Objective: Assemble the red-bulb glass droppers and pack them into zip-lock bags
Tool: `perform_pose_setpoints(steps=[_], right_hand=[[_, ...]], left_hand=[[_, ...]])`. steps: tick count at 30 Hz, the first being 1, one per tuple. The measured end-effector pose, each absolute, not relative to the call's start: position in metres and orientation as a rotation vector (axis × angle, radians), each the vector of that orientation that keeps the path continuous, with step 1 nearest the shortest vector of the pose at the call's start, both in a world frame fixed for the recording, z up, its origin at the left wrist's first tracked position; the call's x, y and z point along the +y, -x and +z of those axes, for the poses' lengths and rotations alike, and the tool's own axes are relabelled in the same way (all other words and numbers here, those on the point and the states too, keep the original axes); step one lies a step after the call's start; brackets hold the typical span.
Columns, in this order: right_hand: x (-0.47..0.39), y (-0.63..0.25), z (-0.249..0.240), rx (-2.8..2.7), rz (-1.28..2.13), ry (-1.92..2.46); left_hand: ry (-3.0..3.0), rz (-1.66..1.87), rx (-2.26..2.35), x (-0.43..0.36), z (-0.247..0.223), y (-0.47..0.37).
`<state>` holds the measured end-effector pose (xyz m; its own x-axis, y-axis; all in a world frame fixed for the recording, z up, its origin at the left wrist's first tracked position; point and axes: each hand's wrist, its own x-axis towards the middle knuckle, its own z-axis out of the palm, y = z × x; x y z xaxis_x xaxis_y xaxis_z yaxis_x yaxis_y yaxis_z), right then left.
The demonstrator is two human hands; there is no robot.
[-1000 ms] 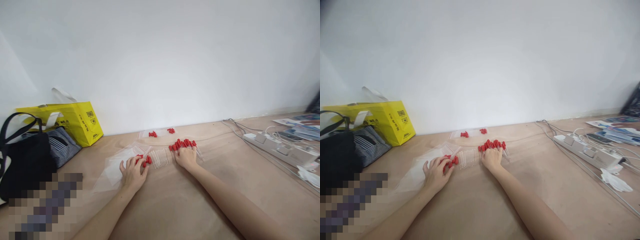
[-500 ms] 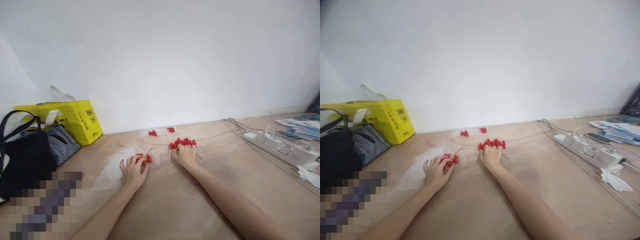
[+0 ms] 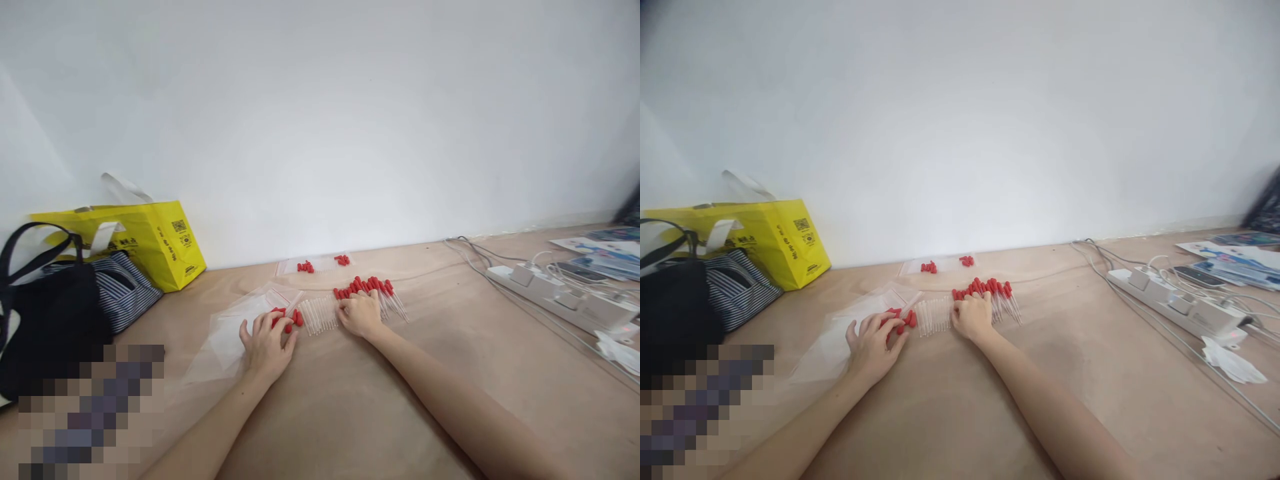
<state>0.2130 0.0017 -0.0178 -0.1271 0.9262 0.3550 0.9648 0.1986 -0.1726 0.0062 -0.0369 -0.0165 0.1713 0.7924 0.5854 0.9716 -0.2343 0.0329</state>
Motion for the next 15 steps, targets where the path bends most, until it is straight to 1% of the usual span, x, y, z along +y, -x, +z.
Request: perform_pose_setpoints(steps=[6, 12, 15], right_hand=[[0.006, -0.205, -0.016, -2.002, -0.082, 1.835], [0.014, -0.184, -0.005, -1.917, 0.038, 2.051], [0.016, -0.179, -0.003, -1.899, 0.074, 2.079]], left_hand=[[2.098, -0.701, -1.708, -0.037, -0.017, -0.006], [2.093, -0.67, -1.741, -0.036, -0.016, -0.005], [2.07, -0.647, -1.741, -0.036, -0.014, -0.004]])
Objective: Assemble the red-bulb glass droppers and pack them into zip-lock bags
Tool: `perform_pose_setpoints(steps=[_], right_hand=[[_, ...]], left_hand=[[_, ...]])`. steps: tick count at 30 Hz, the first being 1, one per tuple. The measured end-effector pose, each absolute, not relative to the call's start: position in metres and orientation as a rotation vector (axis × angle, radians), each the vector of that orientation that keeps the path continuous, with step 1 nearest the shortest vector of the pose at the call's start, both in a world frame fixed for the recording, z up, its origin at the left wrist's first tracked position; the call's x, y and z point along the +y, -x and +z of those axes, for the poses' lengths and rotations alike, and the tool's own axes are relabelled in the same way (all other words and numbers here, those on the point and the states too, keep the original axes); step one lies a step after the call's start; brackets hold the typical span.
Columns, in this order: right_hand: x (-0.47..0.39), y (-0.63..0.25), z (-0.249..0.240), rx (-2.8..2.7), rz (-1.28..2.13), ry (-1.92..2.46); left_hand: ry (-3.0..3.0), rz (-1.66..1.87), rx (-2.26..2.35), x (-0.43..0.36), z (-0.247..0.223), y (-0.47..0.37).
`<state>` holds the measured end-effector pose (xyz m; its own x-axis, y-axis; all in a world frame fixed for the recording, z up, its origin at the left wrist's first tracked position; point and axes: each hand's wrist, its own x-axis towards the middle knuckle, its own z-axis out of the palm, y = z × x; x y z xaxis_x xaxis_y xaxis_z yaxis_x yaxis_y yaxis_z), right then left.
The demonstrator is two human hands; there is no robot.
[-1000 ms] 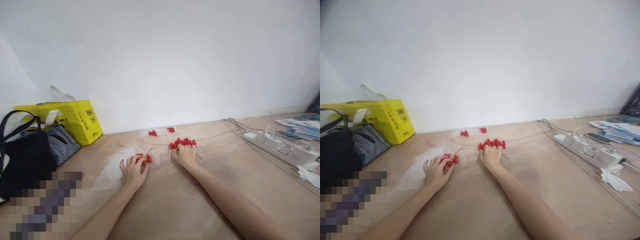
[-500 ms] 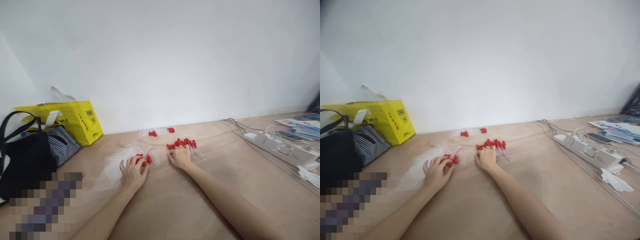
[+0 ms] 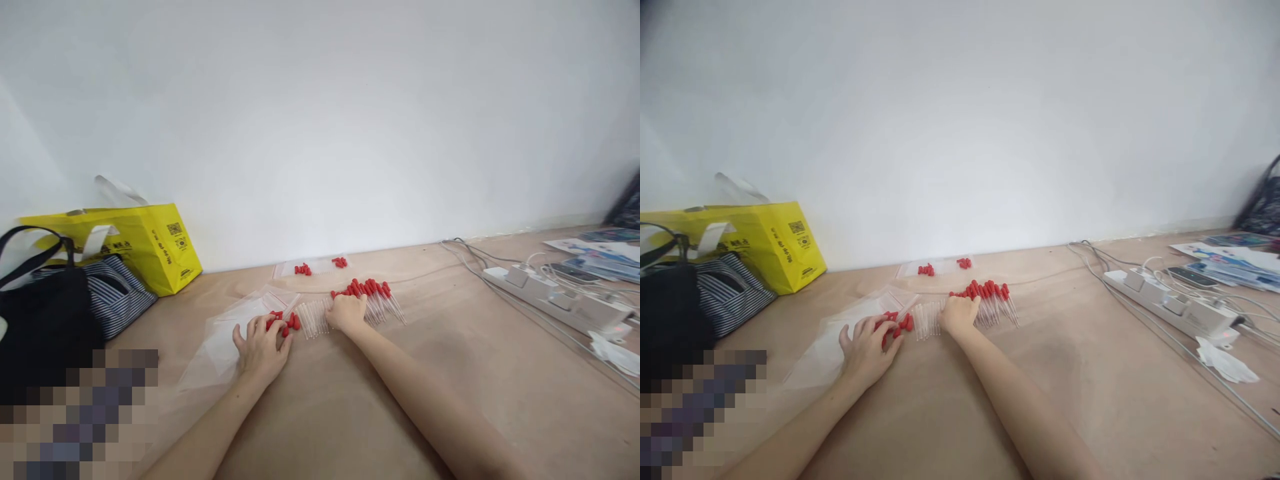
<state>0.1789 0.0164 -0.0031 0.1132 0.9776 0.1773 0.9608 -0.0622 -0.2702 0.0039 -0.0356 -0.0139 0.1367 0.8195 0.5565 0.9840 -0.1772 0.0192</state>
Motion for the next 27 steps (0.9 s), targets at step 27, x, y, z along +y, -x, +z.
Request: perform_pose_setpoints(steps=[27], right_hand=[[-0.054, -0.271, -0.037, -2.215, 0.005, 1.191]], left_hand=[[2.505, -0.776, -1.321, -0.062, -0.014, -0.029]])
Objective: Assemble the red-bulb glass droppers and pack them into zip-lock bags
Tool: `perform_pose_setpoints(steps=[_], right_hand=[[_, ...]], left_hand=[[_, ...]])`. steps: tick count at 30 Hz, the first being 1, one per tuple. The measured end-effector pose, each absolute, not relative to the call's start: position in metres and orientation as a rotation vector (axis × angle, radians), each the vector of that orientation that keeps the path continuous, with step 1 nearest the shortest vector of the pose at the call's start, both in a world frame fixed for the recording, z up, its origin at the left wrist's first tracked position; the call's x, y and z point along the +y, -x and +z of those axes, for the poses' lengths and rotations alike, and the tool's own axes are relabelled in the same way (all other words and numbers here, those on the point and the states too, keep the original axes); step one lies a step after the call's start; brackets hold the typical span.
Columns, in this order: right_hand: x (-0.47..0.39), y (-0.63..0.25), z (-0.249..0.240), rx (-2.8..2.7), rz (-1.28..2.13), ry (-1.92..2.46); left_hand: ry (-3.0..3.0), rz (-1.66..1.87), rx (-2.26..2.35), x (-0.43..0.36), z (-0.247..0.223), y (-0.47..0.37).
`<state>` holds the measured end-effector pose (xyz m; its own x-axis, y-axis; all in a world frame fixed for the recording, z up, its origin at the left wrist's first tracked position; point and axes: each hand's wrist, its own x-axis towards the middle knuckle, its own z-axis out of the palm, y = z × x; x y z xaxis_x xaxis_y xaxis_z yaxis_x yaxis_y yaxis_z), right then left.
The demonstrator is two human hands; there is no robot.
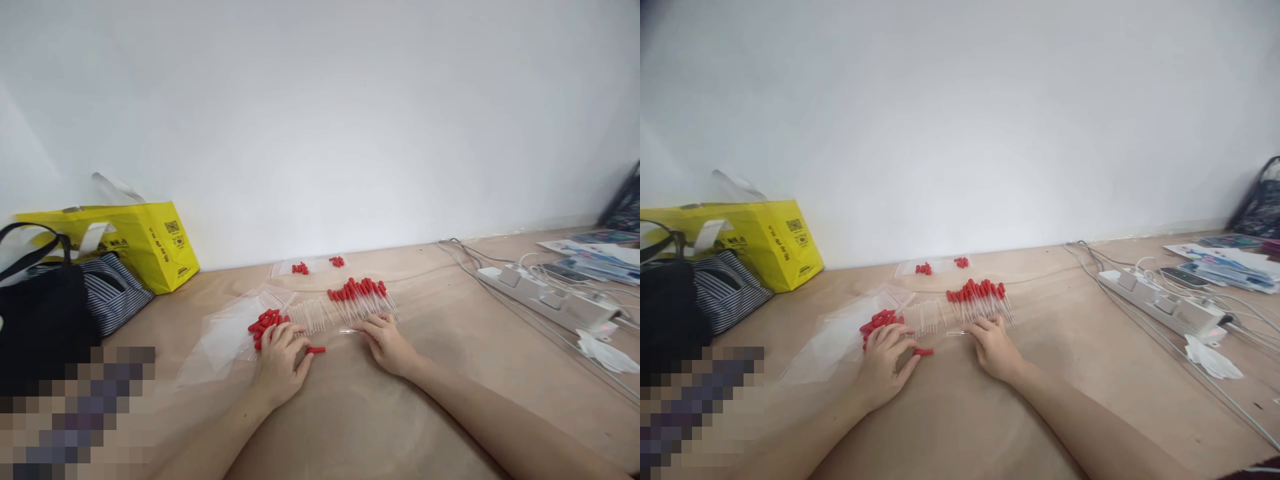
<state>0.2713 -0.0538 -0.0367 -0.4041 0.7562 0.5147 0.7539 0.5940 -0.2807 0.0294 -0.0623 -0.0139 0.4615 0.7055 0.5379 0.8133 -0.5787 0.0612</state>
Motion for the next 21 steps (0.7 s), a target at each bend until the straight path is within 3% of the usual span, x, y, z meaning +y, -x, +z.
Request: perform_pose_setpoints(steps=[21], right_hand=[[-0.068, -0.244, -0.033, -2.171, 0.179, 1.096]], left_hand=[[2.618, -0.878, -1.326, -0.062, -0.014, -0.044]])
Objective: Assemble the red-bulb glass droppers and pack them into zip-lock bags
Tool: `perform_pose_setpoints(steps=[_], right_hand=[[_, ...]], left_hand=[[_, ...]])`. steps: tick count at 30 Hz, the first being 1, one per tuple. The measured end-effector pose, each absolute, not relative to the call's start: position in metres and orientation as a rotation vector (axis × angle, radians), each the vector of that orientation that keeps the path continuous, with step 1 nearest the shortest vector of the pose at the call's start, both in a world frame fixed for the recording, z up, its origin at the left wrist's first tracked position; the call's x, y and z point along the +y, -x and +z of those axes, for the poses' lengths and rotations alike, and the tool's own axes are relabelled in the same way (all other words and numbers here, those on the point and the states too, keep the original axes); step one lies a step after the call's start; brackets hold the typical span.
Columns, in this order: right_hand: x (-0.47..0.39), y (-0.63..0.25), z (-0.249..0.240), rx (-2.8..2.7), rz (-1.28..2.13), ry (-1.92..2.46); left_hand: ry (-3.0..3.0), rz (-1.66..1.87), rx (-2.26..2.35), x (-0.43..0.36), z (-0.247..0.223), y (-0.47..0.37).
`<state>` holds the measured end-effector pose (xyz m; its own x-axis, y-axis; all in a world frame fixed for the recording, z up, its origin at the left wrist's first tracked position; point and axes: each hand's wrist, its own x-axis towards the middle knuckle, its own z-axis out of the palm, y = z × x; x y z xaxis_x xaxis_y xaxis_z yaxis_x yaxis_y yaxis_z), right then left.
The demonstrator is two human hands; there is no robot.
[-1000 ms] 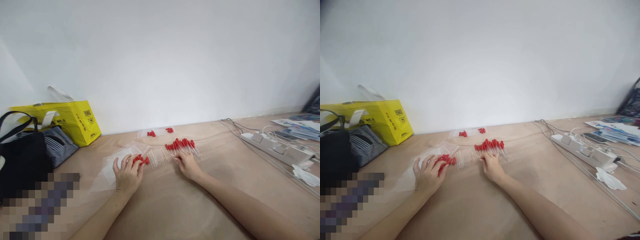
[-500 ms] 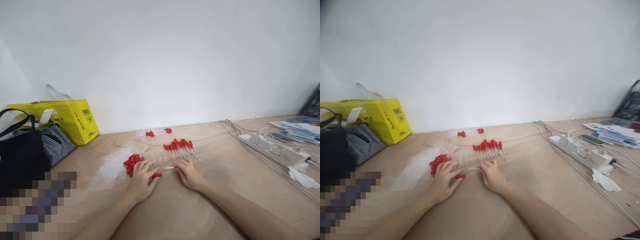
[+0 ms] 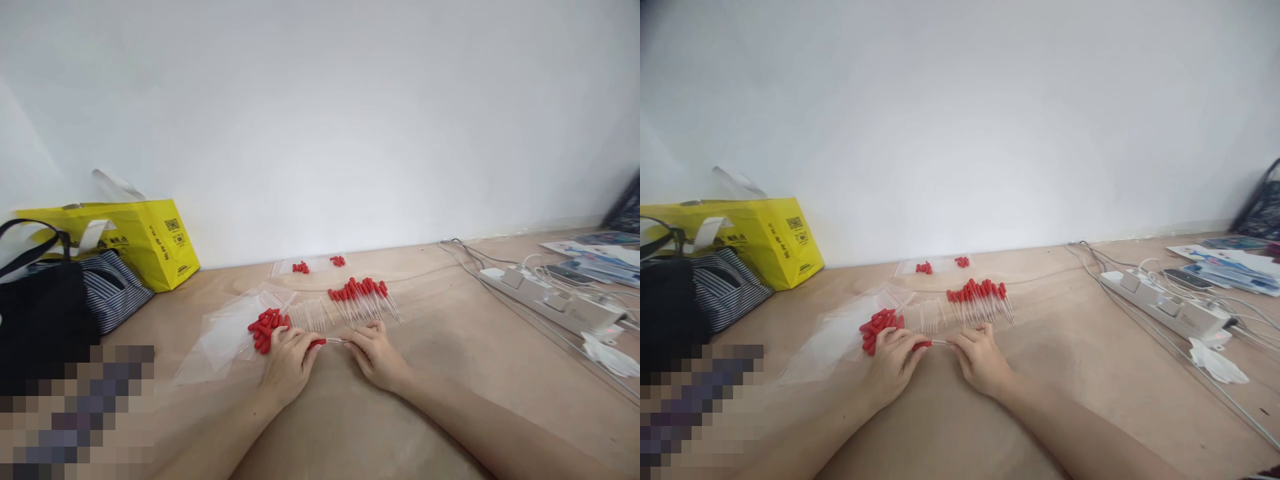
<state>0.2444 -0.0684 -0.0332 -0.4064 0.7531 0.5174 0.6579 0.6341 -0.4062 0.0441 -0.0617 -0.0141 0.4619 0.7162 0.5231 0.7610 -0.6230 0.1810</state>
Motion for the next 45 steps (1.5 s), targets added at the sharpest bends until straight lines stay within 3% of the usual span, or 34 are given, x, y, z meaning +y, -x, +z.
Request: perform_pose_setpoints(steps=[14, 26, 45], right_hand=[[-0.069, -0.241, -0.038, -2.159, 0.096, 0.94], [-0.063, -0.245, -0.034, -2.244, -0.353, 0.739], [-0.062, -0.242, -0.035, -2.146, -0.425, 0.797]], left_hand=[[2.692, -1.019, -1.371, -0.061, -0.02, -0.047], [2.712, -1.026, -1.198, -0.07, -0.015, -0.051], [2.523, -1.089, -0.908, -0.063, -0.011, -0.042]])
